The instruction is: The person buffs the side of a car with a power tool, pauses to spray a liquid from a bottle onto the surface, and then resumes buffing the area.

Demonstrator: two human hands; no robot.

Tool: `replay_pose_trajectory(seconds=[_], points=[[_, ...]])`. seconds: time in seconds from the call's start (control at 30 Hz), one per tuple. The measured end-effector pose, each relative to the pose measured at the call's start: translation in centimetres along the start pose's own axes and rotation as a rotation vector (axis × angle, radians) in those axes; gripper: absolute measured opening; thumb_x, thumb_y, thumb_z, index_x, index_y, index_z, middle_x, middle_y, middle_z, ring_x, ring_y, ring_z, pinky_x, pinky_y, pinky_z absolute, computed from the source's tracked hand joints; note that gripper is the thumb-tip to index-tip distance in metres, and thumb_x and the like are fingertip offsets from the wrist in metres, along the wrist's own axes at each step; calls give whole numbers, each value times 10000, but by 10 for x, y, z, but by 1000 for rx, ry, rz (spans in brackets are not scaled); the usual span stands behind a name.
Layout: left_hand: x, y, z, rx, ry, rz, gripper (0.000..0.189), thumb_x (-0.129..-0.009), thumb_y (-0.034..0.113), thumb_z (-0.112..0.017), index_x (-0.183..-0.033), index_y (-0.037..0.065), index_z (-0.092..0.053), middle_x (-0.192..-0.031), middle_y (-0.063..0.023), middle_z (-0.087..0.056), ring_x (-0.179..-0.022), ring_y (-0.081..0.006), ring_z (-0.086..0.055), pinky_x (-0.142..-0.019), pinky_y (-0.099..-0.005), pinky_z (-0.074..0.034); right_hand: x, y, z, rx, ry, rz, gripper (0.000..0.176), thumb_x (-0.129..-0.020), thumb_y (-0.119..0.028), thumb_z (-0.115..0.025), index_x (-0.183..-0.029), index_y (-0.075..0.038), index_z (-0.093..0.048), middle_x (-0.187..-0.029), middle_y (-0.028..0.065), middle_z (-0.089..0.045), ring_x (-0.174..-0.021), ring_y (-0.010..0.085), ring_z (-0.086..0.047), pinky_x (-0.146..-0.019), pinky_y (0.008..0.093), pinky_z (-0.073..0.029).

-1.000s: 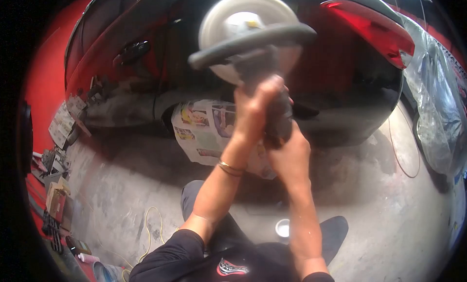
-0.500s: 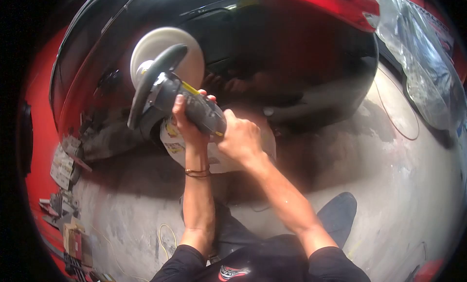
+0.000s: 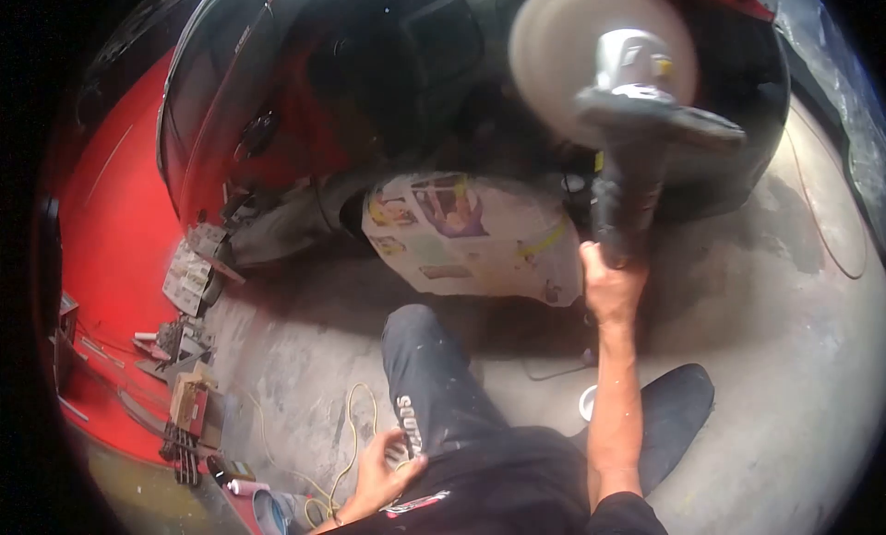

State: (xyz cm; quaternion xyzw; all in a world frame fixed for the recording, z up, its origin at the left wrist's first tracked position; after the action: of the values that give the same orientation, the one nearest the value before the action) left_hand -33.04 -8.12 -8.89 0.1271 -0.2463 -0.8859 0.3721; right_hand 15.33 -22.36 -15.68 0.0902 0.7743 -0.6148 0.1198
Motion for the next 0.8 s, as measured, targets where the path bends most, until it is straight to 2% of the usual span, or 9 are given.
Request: replay_pose_trajectory(seconds=[0.1,0.13,0.2,0.27,0.3,0.33,0.4,0.43,0.8], points=[[72,-79,-23,-123,-480,387,580,-977,574,-868,-1061,2,-817,-931,-176,-822,-888,-281,-817,-873,-410,-636,-8,5,22,-101,-9,-194,162,-926,-26,-783,-1074,5,-728,-725,7,-654,-574,108,-607,-539,302,-477],[77,-70,-15,29,-494,492,390,-1051,354,-863,-1043,-34,-824,-930,-130,-836,-854,-129,-679,-825,-373,-581,-12,9,30,-80,0,-196,181,-924,-23,-781,-1094,10,-727,-735,18,-660,-574,114,-611,-539,299,-483],[68,-93,5,329,-336,647,426,-1108,441,-758,-931,56,-797,-868,-85,-797,-777,-227,-773,-818,-439,-647,-14,0,33,-66,-22,-186,203,-924,-13,-775,-1117,20,-724,-767,25,-670,-584,114,-621,-540,299,-499],[62,-116,19,1136,-201,939,329,-1143,362,-716,-964,93,-777,-911,-32,-778,-807,-195,-757,-833,-429,-644,-9,1,22,-215,27,-188,200,-921,1,-767,-1114,37,-723,-765,27,-666,-591,121,-631,-541,297,-501],[69,-118,32,1328,-393,1111,250,-1138,318,-717,-1026,98,-755,-952,-28,-771,-909,-176,-763,-914,-435,-640,-7,-1,21,-219,33,-188,206,-919,6,-766,-1116,43,-721,-762,28,-664,-589,123,-630,-540,296,-501],[87,-131,36,956,-690,1128,240,-1121,307,-730,-1174,75,-759,-1044,-49,-798,-960,-190,-768,-936,-399,-633,-6,-3,20,-223,36,-183,212,-916,11,-765,-1119,50,-719,-758,28,-661,-586,125,-630,-540,296,-501],[137,-158,27,587,-1411,830,309,-1103,278,-743,-1292,38,-783,-1081,-73,-829,-987,-236,-800,-939,-403,-643,-6,-1,19,-194,33,-177,227,-912,18,-765,-1129,59,-715,-750,29,-657,-580,128,-628,-538,296,-499],[144,-175,22,679,-1475,839,352,-1077,225,-760,-1364,23,-780,-1141,-106,-857,-1035,-261,-821,-927,-375,-641,-4,6,21,-152,23,-174,236,-910,20,-765,-1136,62,-713,-747,30,-656,-575,127,-625,-537,297,-497],[27,-65,-76,222,-1185,325,345,-1064,200,-764,-1368,38,-783,-1165,-110,-853,-1055,-245,-812,-925,-371,-636,8,3,-28,8,-129,26,184,-886,18,-785,-1068,33,-758,-728,18,-678,-570,117,-620,-551,307,-486]])
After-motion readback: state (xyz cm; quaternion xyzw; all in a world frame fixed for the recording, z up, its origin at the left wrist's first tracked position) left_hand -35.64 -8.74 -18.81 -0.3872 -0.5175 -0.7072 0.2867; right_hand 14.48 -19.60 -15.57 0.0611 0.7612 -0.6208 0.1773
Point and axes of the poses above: each hand's wrist, its own x-axis away from the middle knuckle, its own z-axis out of the back of the hand, y = z × x, the point moved 6 cm from there along -x, towards the middle knuckle
